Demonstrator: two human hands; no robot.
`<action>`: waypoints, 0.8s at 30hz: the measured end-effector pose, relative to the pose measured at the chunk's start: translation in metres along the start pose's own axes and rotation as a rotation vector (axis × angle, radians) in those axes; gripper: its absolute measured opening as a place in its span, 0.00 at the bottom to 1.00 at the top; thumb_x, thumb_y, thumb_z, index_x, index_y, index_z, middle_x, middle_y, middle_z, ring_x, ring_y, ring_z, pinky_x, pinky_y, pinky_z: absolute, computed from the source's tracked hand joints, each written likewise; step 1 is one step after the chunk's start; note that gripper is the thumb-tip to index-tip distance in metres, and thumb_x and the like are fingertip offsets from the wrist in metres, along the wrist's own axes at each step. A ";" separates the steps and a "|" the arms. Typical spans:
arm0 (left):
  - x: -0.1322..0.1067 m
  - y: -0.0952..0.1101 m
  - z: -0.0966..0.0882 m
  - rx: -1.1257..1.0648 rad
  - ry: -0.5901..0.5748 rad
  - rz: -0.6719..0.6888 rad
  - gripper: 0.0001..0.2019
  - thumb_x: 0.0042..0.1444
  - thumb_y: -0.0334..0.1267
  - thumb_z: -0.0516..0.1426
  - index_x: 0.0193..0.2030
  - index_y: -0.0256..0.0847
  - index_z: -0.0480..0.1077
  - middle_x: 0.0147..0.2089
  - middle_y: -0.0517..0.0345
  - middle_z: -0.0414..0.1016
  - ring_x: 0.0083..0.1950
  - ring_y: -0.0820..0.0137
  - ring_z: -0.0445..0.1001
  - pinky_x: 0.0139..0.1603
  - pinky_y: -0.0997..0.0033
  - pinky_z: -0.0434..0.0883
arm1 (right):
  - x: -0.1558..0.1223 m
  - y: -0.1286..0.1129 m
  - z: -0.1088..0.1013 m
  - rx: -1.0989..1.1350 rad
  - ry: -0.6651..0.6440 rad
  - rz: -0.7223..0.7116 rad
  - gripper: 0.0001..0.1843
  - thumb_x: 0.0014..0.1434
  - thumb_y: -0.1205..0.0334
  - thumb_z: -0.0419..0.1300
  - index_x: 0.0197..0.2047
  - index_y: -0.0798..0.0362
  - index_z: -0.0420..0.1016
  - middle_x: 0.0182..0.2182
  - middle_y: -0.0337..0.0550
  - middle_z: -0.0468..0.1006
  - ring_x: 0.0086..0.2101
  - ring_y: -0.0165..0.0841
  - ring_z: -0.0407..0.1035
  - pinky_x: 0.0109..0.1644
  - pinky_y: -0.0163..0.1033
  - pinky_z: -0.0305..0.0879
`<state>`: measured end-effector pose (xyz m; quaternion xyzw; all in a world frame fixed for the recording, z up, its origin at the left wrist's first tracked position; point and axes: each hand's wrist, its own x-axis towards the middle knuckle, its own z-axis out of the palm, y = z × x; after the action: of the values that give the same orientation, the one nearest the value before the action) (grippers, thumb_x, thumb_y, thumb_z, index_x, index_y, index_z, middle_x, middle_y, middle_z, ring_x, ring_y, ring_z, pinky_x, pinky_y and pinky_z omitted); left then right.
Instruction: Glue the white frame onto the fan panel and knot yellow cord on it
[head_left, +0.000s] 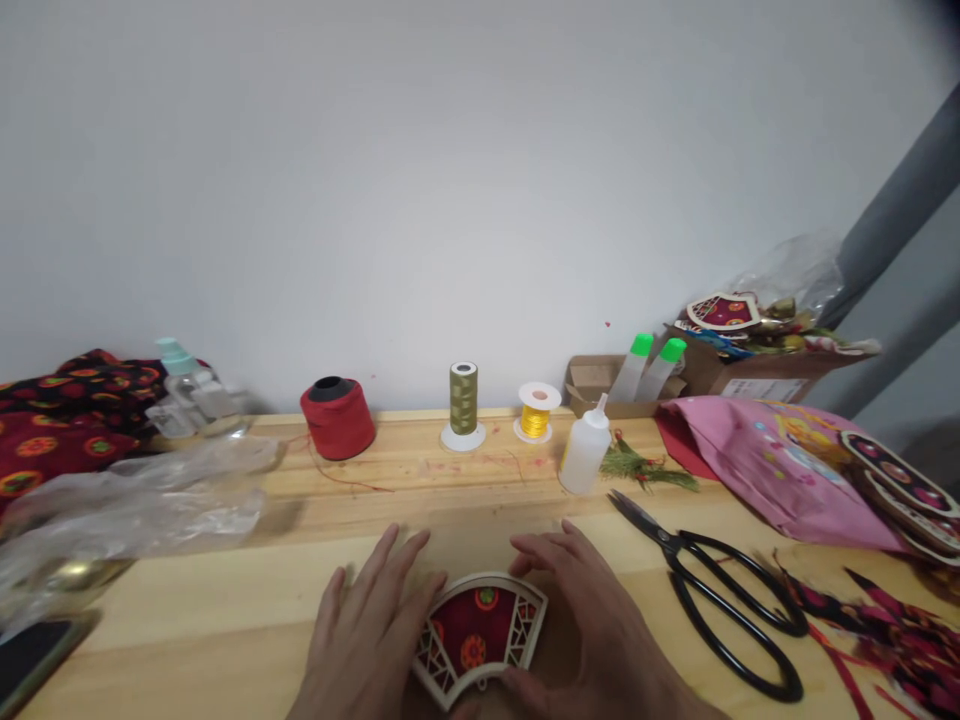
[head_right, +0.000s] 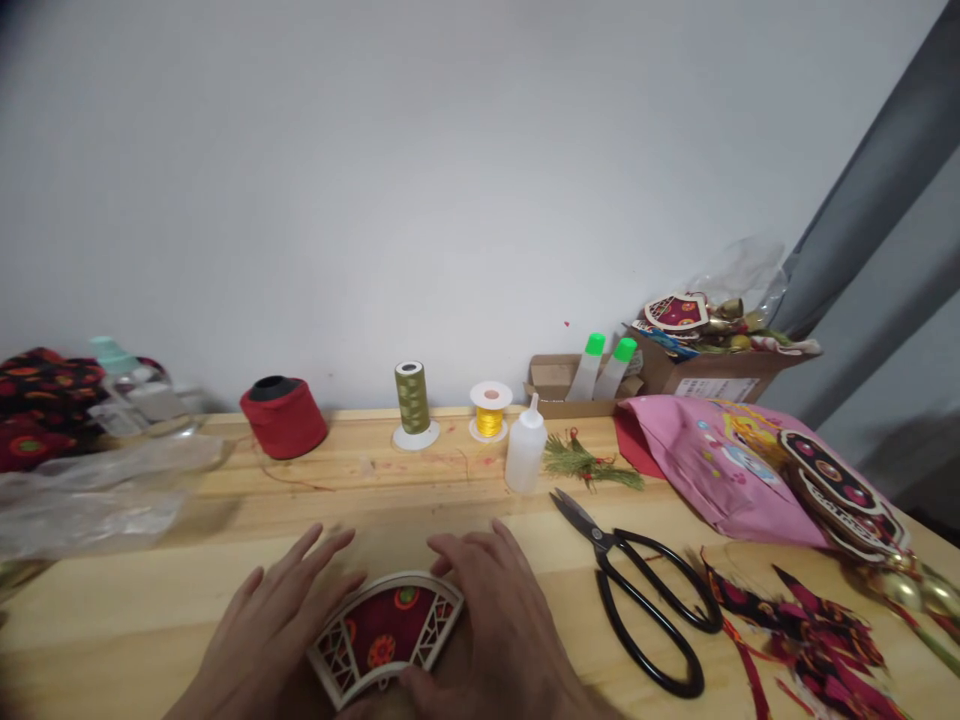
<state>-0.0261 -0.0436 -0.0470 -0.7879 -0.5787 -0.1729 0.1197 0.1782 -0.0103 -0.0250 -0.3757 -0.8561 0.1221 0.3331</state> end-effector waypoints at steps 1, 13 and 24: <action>-0.001 -0.001 0.002 -0.001 0.006 0.014 0.26 0.37 0.55 0.51 0.44 0.48 0.66 0.55 0.48 0.61 0.57 0.51 0.53 0.45 0.46 0.58 | 0.000 0.000 0.000 0.003 0.001 -0.004 0.35 0.38 0.58 0.60 0.49 0.52 0.49 0.37 0.43 0.69 0.39 0.37 0.63 0.53 0.49 0.48; 0.002 0.009 -0.005 -0.030 0.039 -0.040 0.23 0.35 0.51 0.54 0.40 0.47 0.66 0.54 0.48 0.63 0.57 0.53 0.54 0.48 0.46 0.55 | -0.001 0.000 0.000 0.006 -0.008 0.009 0.36 0.38 0.58 0.61 0.49 0.51 0.49 0.37 0.42 0.69 0.39 0.37 0.63 0.53 0.50 0.48; 0.005 0.014 -0.012 -0.030 -0.001 -0.089 0.22 0.36 0.50 0.54 0.40 0.44 0.67 0.55 0.48 0.62 0.58 0.54 0.53 0.50 0.47 0.54 | -0.003 0.001 0.001 -0.007 0.004 0.014 0.36 0.37 0.59 0.60 0.50 0.51 0.49 0.36 0.42 0.70 0.39 0.36 0.64 0.53 0.49 0.48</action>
<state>-0.0133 -0.0483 -0.0335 -0.7632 -0.6107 -0.1862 0.0999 0.1796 -0.0118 -0.0282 -0.3830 -0.8533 0.1209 0.3325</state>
